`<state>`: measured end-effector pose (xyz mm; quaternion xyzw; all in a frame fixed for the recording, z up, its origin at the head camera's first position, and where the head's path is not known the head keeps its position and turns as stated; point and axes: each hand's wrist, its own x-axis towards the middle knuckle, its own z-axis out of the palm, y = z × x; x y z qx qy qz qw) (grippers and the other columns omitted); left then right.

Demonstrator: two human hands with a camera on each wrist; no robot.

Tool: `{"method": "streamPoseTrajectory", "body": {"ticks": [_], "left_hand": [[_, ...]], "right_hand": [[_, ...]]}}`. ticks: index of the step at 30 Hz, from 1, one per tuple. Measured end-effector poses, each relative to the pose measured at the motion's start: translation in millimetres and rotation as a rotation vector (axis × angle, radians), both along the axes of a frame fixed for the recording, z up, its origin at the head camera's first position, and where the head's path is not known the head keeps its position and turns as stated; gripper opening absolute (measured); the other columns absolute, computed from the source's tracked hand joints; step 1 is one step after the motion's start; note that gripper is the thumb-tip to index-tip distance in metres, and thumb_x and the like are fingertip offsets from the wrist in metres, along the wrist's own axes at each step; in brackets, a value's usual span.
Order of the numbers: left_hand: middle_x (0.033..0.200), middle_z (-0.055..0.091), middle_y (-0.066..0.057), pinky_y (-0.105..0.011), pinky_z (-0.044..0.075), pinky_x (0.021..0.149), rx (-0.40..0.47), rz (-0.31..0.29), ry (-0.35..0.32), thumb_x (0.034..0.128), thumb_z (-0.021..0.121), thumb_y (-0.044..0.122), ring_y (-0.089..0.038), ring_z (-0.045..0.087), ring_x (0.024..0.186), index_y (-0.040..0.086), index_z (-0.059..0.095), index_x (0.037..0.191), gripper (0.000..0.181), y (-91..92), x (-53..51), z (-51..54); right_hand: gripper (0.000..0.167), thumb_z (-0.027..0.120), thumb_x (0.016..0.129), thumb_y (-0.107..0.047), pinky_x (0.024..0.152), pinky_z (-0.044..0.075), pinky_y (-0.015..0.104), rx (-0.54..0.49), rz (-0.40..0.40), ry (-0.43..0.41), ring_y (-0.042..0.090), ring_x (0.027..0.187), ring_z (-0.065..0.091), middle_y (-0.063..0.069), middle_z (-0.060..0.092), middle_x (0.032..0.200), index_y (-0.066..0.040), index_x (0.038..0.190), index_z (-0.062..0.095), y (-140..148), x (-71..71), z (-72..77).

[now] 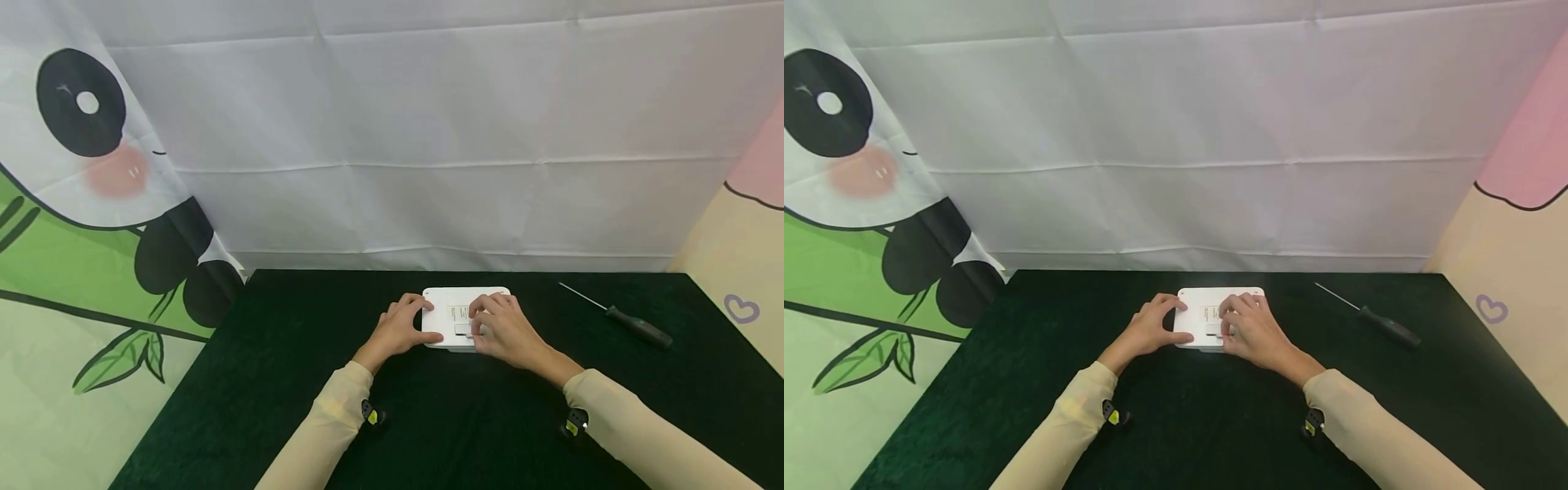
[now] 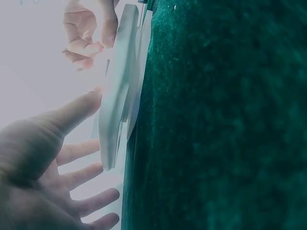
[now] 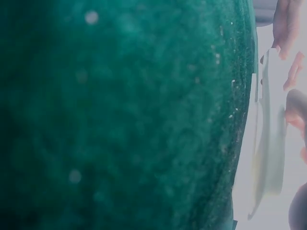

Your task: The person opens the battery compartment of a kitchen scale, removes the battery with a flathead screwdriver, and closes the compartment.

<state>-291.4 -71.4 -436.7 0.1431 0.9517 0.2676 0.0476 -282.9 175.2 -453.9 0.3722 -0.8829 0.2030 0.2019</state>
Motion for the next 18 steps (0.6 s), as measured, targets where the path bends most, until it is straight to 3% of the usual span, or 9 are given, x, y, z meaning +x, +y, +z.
{"method": "streamPoseTrajectory", "body": {"ticks": [10,18], "left_hand": [[0.151,0.038,-0.005,-0.054,0.031,0.106,0.012,0.002,-0.003,0.0808,0.077,0.049,-0.032,0.038,0.129,0.022,0.058,0.131,0.060,1.6,0.3,-1.4],[0.152,0.037,-0.004,-0.053,0.031,0.105,-0.001,0.006,0.006,0.0800,0.077,0.051,-0.031,0.038,0.129,0.023,0.057,0.131,0.061,-0.8,-1.6,-3.0]], "right_hand": [[0.013,0.077,0.075,-0.017,0.098,0.034,0.051,0.006,-0.004,0.036,0.022,0.106,0.049,-0.001,0.059,0.108,-0.021,0.077,0.065,6,5.5,4.6],[0.014,0.077,0.076,-0.014,0.097,0.032,0.054,-0.020,-0.052,0.057,0.023,0.103,0.048,0.002,0.059,0.106,-0.019,0.076,0.065,33,5.5,11.8]]}}
